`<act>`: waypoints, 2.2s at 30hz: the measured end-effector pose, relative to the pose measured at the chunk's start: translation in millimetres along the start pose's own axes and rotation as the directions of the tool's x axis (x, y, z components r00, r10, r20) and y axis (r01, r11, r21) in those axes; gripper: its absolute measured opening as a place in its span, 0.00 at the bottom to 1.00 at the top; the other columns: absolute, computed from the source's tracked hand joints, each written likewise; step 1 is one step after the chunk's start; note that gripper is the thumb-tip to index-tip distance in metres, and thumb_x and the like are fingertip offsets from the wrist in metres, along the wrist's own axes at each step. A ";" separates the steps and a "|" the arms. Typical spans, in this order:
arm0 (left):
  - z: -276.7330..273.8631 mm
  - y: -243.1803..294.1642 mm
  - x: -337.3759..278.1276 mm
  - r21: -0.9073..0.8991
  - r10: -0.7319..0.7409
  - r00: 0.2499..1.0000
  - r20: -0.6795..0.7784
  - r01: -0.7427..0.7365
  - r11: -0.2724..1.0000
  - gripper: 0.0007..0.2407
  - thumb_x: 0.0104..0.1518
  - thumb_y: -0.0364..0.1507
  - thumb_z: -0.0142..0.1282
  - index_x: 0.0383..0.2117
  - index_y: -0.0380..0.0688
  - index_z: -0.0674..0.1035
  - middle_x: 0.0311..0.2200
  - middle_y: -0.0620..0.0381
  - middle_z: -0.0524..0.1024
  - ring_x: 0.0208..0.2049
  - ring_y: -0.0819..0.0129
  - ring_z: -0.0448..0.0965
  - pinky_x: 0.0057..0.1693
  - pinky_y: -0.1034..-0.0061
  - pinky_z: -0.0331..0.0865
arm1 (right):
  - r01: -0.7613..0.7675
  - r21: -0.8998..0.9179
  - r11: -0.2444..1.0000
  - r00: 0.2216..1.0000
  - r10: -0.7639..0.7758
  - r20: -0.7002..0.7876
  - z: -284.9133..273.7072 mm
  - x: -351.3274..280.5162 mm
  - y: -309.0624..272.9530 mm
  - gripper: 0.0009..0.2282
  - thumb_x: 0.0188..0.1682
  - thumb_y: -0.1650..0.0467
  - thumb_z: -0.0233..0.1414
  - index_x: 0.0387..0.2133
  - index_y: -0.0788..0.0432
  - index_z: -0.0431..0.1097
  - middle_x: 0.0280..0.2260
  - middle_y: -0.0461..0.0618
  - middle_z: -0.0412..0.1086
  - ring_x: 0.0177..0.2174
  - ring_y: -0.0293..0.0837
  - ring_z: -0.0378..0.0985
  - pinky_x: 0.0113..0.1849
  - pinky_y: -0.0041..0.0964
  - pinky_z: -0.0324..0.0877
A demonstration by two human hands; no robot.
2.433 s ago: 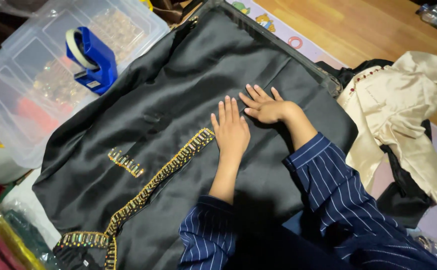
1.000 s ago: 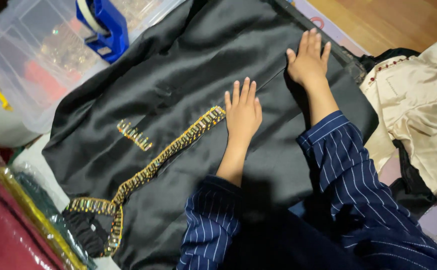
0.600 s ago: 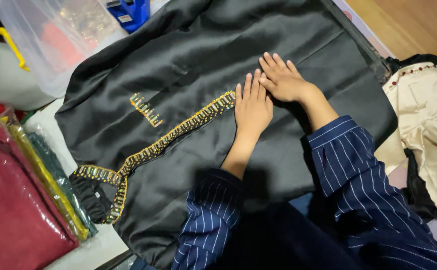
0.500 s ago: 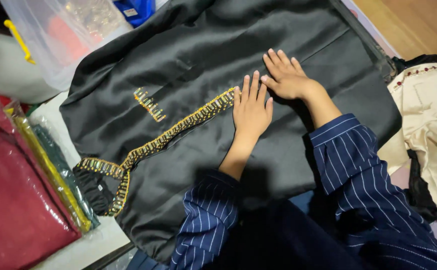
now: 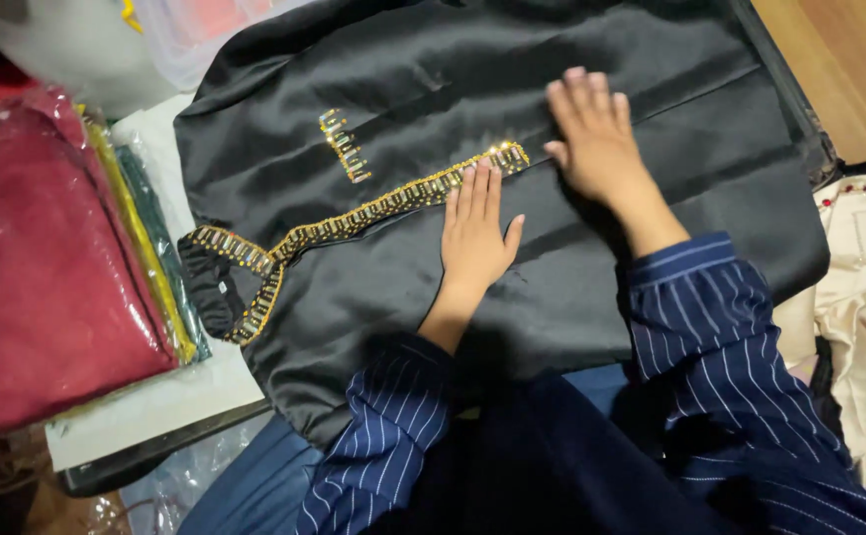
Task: Fold and smooth a decorated black garment on a flat surface
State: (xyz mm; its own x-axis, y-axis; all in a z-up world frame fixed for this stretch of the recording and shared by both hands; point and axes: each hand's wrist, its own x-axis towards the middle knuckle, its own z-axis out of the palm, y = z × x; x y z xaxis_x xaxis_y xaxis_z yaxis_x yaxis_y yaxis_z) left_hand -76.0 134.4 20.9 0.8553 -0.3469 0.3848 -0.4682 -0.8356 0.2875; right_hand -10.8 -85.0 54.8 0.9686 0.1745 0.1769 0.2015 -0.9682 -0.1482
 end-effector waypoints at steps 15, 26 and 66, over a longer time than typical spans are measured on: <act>12.5 -25.3 -27.8 0.210 -0.287 0.929 -0.235 0.337 0.918 0.36 0.51 0.47 0.54 0.69 0.46 0.63 0.70 0.52 0.61 0.70 0.50 0.61 0.66 0.50 0.59 | 0.363 0.234 0.902 0.848 -0.424 0.318 29.9 -2.7 -58.1 0.33 0.58 0.50 0.34 0.74 0.47 0.37 0.73 0.47 0.36 0.71 0.48 0.36 0.66 0.58 0.32; -16.4 -72.7 -63.9 0.226 -0.306 0.934 -0.184 0.343 0.912 0.32 0.58 0.46 0.52 0.67 0.42 0.65 0.70 0.47 0.59 0.70 0.54 0.61 0.64 0.45 0.57 | 0.338 0.074 0.938 0.877 -0.342 0.336 19.5 -2.6 -118.8 0.32 0.59 0.51 0.34 0.72 0.54 0.44 0.73 0.53 0.41 0.71 0.50 0.39 0.67 0.59 0.33; -93.7 -153.6 -96.5 -0.111 -0.562 0.629 -0.537 0.608 0.786 0.06 0.54 0.34 0.57 0.36 0.55 0.81 0.36 0.63 0.73 0.39 0.58 0.80 0.43 0.58 0.75 | 0.543 0.204 0.815 0.835 -0.549 -0.030 74.5 -8.5 -281.4 0.27 0.52 0.67 0.44 0.69 0.48 0.57 0.70 0.44 0.52 0.69 0.47 0.46 0.66 0.58 0.39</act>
State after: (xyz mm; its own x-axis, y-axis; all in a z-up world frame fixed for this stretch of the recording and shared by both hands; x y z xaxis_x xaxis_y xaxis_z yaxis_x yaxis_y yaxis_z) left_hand -107.4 336.2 21.8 0.6817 0.4808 0.5515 0.1277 -0.8204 0.5573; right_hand -64.9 199.4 22.5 0.6941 0.6721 0.2579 0.7196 -0.6577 -0.2229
